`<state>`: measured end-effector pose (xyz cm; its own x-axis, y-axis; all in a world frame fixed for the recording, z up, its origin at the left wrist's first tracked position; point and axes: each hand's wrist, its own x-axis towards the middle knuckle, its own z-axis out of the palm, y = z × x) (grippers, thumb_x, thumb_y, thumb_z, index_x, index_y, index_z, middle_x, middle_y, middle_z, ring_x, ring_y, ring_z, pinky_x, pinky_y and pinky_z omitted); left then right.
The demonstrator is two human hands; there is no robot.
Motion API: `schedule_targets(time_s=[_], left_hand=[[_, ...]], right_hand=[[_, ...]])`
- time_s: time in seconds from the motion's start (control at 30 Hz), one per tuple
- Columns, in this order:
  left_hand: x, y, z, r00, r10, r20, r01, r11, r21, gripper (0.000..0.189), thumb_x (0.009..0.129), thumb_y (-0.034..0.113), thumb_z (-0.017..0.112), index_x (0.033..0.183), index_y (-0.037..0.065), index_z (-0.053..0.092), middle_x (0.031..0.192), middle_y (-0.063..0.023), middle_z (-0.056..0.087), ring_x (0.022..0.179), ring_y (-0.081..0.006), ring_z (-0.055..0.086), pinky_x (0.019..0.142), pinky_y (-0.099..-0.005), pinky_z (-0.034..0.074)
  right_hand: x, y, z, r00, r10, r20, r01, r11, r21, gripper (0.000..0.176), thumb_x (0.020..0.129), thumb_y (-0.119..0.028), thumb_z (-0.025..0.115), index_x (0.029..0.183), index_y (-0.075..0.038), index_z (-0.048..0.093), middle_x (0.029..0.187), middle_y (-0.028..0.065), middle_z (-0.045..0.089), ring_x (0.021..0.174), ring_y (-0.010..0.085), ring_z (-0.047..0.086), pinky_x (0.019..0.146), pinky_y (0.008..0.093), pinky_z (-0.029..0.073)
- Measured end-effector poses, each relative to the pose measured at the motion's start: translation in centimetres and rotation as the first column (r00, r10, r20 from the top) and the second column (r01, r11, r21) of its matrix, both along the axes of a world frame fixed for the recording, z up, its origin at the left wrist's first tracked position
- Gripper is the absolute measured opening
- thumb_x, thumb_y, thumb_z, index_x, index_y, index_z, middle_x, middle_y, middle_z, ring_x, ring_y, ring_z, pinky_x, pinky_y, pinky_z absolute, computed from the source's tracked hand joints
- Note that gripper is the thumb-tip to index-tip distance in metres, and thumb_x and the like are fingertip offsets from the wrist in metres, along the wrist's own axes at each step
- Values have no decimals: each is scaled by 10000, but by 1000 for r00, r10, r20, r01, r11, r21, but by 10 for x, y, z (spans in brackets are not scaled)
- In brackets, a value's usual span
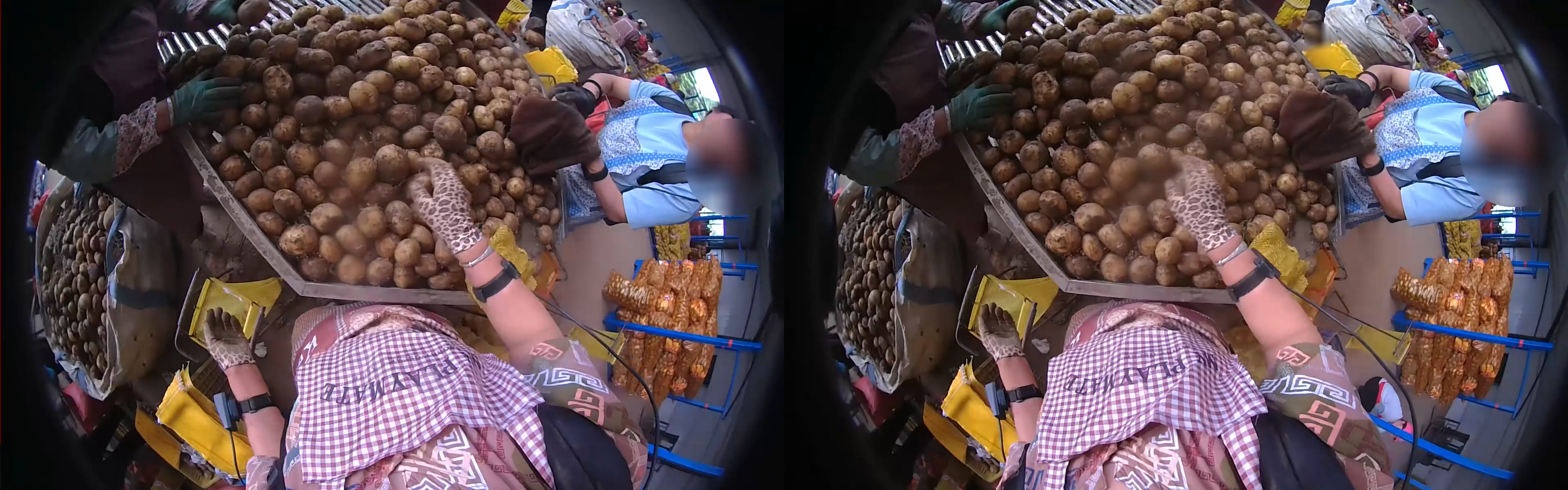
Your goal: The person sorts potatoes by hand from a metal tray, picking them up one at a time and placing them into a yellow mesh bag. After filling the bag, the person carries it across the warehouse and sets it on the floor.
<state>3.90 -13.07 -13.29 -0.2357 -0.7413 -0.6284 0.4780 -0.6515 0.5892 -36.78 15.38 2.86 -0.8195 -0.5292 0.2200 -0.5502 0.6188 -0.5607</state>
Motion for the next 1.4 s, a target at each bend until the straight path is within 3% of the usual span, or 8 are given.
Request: schedule_targets(time_s=[0.17,0.47,0.57,0.67,0.87,1.07,1.17,1.4], left_hand=[[-95,32,82,872,-459,-173,434,886,-161,325,933,320,559,1104,46,597,989,-71,622,758,-117,577,582,-224,485],[-245,107,158,550,-765,-335,749,630,-208,534,922,384,553,1332,63,432,1172,-105,575,1031,-221,593,855,-364,512],[-266,111,162,541,-778,-319,762,614,-206,644,895,421,581,1395,88,349,1284,-113,499,1137,-255,538,923,-402,489],[-290,108,159,522,-792,-316,775,595,-213,772,857,460,624,1442,115,258,1376,-109,403,1158,-276,517,942,-409,474],[-325,118,169,543,-828,137,729,384,-567,954,783,341,758,1486,105,158,1470,-142,275,1286,-281,393,1044,-415,362],[-306,117,149,571,-819,64,718,460,-523,934,723,291,809,1436,58,252,1380,-139,390,1257,-255,430,1023,-383,395],[-286,116,130,531,-839,118,774,423,-471,962,634,304,861,1381,39,315,1284,-147,479,1172,-255,508,981,-389,444],[-292,124,169,518,-789,329,743,226,-630,852,658,264,842,1331,44,367,1290,-122,457,1202,-239,469,1023,-377,393]], right_hand=[[-79,48,15,968,-225,-111,224,974,-20,553,770,-166,698,1261,-11,495,1208,210,545,1136,351,515,991,410,408],[-135,0,-12,984,-157,79,130,952,277,637,755,-289,746,1298,-85,483,1310,201,490,1205,318,486,1005,409,406],[-139,2,-10,607,197,770,320,827,-463,469,837,-216,679,1258,-82,521,1233,109,565,1093,218,572,910,353,491],[-101,-14,17,117,623,774,641,547,-538,421,887,-231,623,1269,-91,514,1229,94,567,1089,214,573,911,369,496],[-44,-40,16,-34,714,699,637,555,-536,503,929,-276,553,1363,-61,419,1357,101,469,1235,234,460,1037,398,400],[-7,-12,19,502,481,719,-45,844,-534,612,868,-205,637,1391,-32,371,1399,132,415,1297,241,392,1087,367,324],[-7,58,21,961,-34,273,7,995,101,724,794,-230,709,1391,-18,358,1414,202,372,1313,346,351,1109,418,267],[55,197,-38,895,-443,48,326,723,609,922,699,-299,780,1440,-64,283,1419,246,342,1305,409,323,1096,455,271]])
